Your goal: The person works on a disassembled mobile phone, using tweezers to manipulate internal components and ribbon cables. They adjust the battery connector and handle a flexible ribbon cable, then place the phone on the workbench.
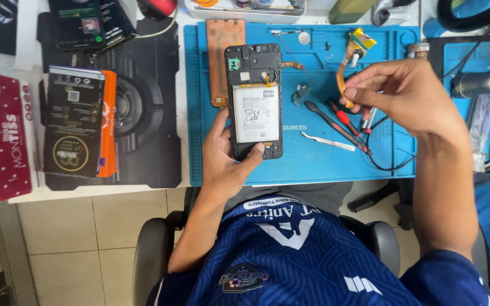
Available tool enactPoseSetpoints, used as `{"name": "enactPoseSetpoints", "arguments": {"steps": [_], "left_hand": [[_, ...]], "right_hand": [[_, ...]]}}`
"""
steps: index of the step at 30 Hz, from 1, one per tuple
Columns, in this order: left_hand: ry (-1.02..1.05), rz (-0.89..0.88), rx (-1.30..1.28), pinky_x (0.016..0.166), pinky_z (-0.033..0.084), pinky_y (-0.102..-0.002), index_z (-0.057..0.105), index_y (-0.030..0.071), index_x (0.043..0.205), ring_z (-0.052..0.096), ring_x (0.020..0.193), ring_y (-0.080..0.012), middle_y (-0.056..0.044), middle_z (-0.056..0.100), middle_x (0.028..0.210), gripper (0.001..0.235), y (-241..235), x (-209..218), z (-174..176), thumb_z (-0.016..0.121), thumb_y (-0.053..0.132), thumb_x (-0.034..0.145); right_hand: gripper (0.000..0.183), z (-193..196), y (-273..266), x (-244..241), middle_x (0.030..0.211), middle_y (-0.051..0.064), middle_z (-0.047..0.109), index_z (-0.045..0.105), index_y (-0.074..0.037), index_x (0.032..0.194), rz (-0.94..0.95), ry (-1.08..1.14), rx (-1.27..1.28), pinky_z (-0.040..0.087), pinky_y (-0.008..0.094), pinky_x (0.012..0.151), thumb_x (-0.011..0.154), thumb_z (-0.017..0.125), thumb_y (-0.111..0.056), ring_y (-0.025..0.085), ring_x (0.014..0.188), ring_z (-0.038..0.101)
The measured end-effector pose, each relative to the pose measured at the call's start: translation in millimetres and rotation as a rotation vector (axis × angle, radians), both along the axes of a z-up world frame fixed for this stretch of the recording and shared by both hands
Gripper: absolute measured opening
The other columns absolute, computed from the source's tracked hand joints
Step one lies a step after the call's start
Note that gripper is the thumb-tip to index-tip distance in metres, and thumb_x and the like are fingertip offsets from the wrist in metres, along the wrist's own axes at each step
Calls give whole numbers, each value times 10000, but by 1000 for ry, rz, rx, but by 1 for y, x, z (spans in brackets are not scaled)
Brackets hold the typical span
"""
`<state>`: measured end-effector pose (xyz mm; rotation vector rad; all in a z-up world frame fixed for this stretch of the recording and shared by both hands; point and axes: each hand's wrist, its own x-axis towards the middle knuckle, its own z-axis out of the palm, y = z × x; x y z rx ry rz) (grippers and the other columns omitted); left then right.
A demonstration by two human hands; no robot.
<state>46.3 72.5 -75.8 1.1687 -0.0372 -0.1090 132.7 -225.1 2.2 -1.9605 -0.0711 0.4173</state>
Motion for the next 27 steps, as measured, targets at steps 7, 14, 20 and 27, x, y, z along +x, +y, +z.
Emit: {"name": "enactPoseSetpoints", "arguments": {"steps": [7, 14, 20, 27], "left_hand": [[25, -24, 67, 956, 573, -304, 347, -63, 1535, 713, 1113, -183, -185, 721, 1185, 770, -13, 5, 6, 697, -89, 849], [-13, -49, 81, 974, 569, -299, 302, -43, 1561, 712, 1112, -165, -148, 722, 1179, 798, -26, 9, 19, 709, -77, 876], [8, -91, 102, 959, 589, -299, 351, -35, 1541, 715, 1124, -169, -152, 715, 1196, 770, -35, 9, 33, 729, -76, 872], [-4, -75, 88, 961, 591, -297, 336, -32, 1553, 702, 1129, -168, -155, 701, 1207, 785, -43, 12, 42, 723, -84, 872]], "right_hand": [[84, -17, 1, -15, 909, 147, 758, 715, 59, 1008, -54, 123, 312, 589, 272, 628, 925, 720, 47, 171, 774, 738], [94, -7, 22, -36, 1002, 134, 743, 748, 47, 1001, -79, 143, 349, 519, 277, 662, 908, 751, 51, 151, 792, 642], [136, 11, 42, -44, 1307, 88, 555, 723, 11, 1014, 93, -48, 352, 505, 308, 999, 892, 766, 52, 167, 1259, 541], [154, 28, 55, -42, 1329, 47, 508, 716, -15, 1034, 102, -175, 210, 525, 267, 930, 899, 770, 34, 152, 1196, 566]]}}
